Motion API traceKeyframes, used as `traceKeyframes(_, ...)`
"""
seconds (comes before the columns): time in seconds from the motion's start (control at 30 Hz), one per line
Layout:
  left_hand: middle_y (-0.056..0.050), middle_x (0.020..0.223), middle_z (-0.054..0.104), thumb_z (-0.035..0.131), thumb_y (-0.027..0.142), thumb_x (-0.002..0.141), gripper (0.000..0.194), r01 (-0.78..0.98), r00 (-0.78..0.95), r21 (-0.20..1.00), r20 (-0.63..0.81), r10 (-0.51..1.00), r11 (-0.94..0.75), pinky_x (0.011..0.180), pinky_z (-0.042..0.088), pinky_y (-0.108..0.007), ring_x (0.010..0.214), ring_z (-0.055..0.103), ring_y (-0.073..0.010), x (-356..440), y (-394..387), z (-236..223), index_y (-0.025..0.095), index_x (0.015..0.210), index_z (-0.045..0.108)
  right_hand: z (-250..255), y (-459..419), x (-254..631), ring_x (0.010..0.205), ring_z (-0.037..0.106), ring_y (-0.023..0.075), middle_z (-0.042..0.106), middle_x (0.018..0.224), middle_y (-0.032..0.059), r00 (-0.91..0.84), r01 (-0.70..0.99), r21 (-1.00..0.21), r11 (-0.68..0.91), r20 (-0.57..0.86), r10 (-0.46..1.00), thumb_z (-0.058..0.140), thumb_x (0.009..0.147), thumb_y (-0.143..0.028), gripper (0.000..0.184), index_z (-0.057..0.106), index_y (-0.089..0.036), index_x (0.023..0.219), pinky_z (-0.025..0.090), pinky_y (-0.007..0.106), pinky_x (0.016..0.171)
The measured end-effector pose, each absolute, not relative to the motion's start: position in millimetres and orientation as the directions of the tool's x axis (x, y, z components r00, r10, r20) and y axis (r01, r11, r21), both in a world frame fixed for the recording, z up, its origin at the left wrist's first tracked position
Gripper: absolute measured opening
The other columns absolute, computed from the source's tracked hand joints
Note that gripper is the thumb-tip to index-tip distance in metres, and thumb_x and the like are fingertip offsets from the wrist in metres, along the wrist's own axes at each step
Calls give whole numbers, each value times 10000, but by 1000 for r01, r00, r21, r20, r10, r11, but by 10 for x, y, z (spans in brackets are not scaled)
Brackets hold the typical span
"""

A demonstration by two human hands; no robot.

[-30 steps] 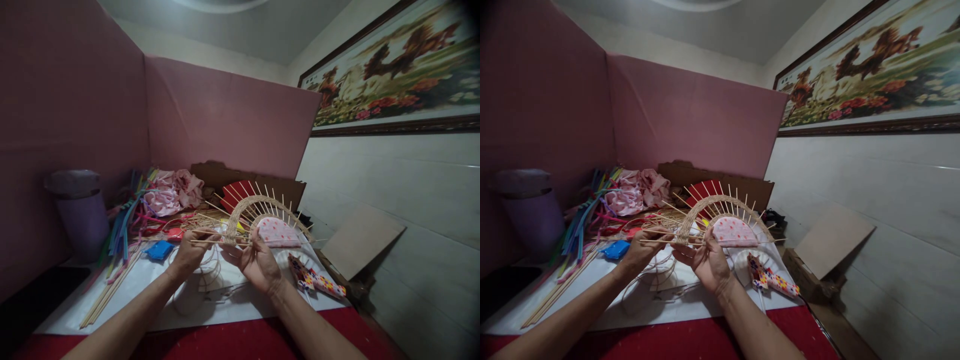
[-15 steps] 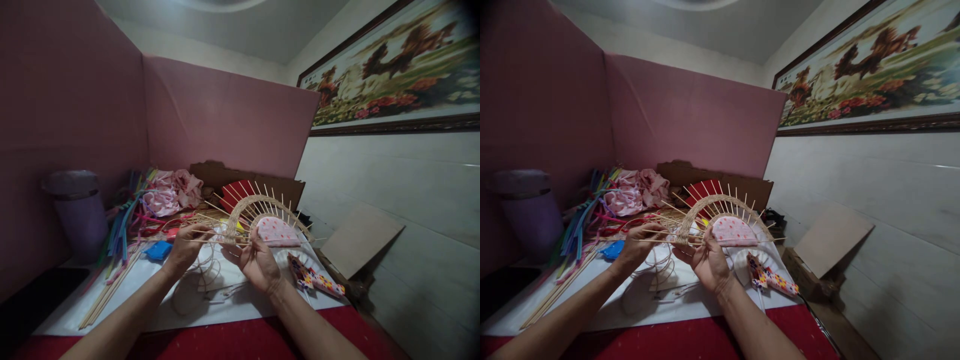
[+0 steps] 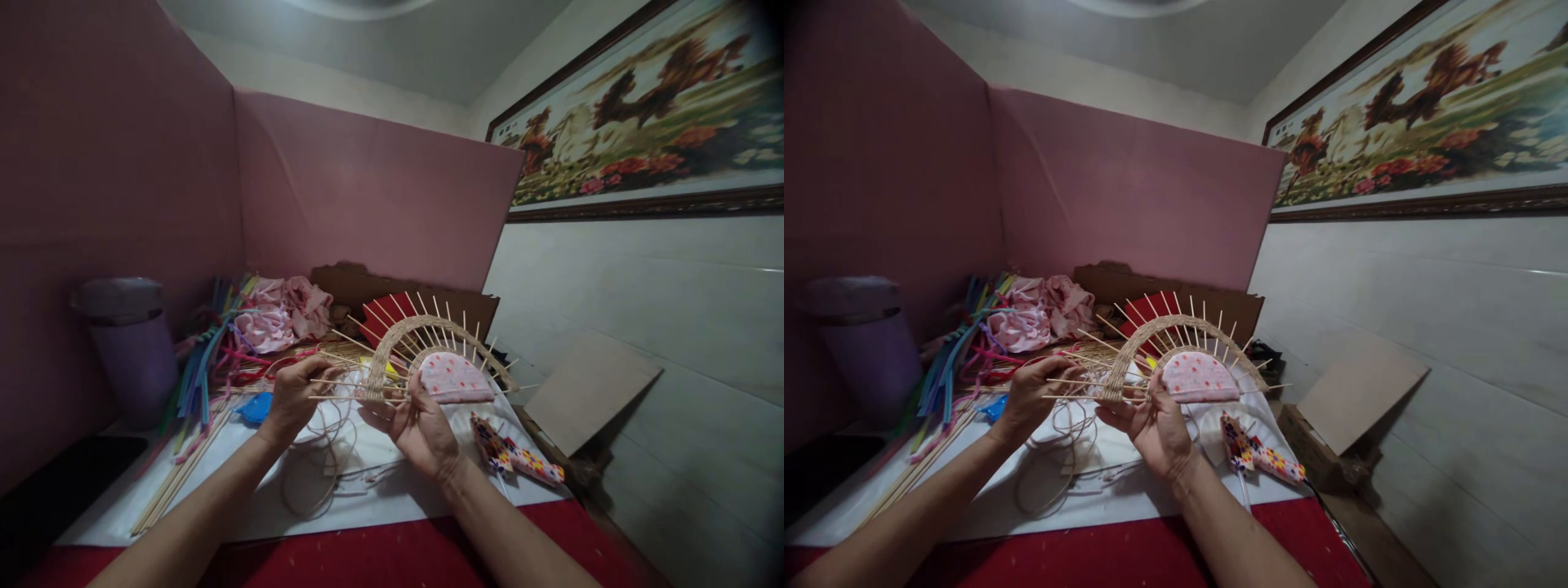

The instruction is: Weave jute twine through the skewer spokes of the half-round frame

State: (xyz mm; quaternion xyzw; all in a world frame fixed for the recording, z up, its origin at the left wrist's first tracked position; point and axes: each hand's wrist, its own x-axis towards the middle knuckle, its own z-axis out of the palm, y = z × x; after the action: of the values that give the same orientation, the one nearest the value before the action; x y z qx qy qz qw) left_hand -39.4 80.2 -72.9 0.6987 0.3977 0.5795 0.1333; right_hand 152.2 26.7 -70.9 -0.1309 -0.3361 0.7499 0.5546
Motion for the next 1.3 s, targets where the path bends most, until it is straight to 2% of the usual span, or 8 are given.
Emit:
traceKeyframes(0.17, -18, 650, 672, 629, 333, 719, 140, 515, 17, 533, 777, 629, -672, 621, 418, -249, 616, 578, -154, -456, 804, -683, 204, 701, 681, -711, 275, 1522, 920, 654, 264, 713, 902, 88, -335, -749, -642, -164, 153, 930, 556, 813, -432, 279, 638, -166, 804, 453, 452, 900)
traceKeyframes(0.3, -37, 726, 701, 613, 357, 736, 163, 565, -7, 492, 806, 592, -663, 675, 422, -254, 671, 606, -171, -510, 799, -637, 213, 726, 688, -717, 282, 1529, 904, 660, 262, 713, 872, 90, -332, -749, -641, -167, 146, 932, 563, 814, -419, 268, 638, -163, 833, 470, 450, 873)
traceKeyframes(0.43, -24, 705, 691, 624, 340, 728, 139, 578, -34, 491, 812, 582, -652, 648, 402, -235, 633, 593, -156, -576, 773, -578, 215, 731, 685, -727, 276, 1530, 907, 660, 256, 709, 912, 84, -340, -744, -649, -160, 162, 926, 544, 831, -403, 249, 628, -172, 869, 471, 447, 863)
traceKeyframes(0.63, -14, 668, 667, 640, 299, 690, 98, 486, -47, 580, 764, 643, -654, 640, 401, -230, 636, 574, -149, -639, 812, -499, 214, 693, 687, -740, 276, 1538, 868, 673, 252, 707, 929, 82, -348, -717, -675, -176, 127, 929, 549, 830, -392, 246, 586, -191, 967, 481, 451, 826)
traceKeyframes(0.83, 8, 525, 583, 661, 342, 635, 177, 242, -36, 773, 612, 790, -587, 421, 369, -198, 459, 495, -105, -600, 845, -470, 165, 639, 653, -725, 270, 1562, 890, 667, 257, 702, 927, 99, -409, -680, -701, -213, 122, 904, 526, 842, -404, 276, 587, -160, 956, 507, 420, 775)
traceKeyframes(0.93, 19, 494, 550, 673, 360, 628, 213, 131, -23, 841, 532, 847, -525, 381, 343, -185, 411, 454, -81, -527, 823, -500, 149, 630, 639, -715, 252, 1557, 881, 668, 269, 707, 886, 81, -425, -678, -703, -213, 138, 895, 529, 840, -407, 263, 583, -164, 924, 514, 425, 746)
traceKeyframes(1.13, 30, 460, 516, 707, 391, 587, 272, 8, 5, 897, 442, 897, -442, 375, 326, -188, 397, 442, -75, -399, 825, -594, 132, 608, 625, -716, 236, 1544, 854, 675, 257, 706, 886, 68, -501, -638, -725, -259, 135, 855, 500, 853, -418, 306, 578, -154, 987, 525, 404, 719)
traceKeyframes(1.3, 31, 481, 531, 711, 376, 607, 261, -14, -20, 902, 430, 902, -431, 390, 331, -188, 413, 443, -72, -378, 821, -630, 129, 632, 629, -723, 228, 1530, 890, 664, 261, 691, 950, 104, -537, -608, -740, -287, 118, 835, 461, 865, -450, 361, 573, -144, 1019, 525, 387, 716)
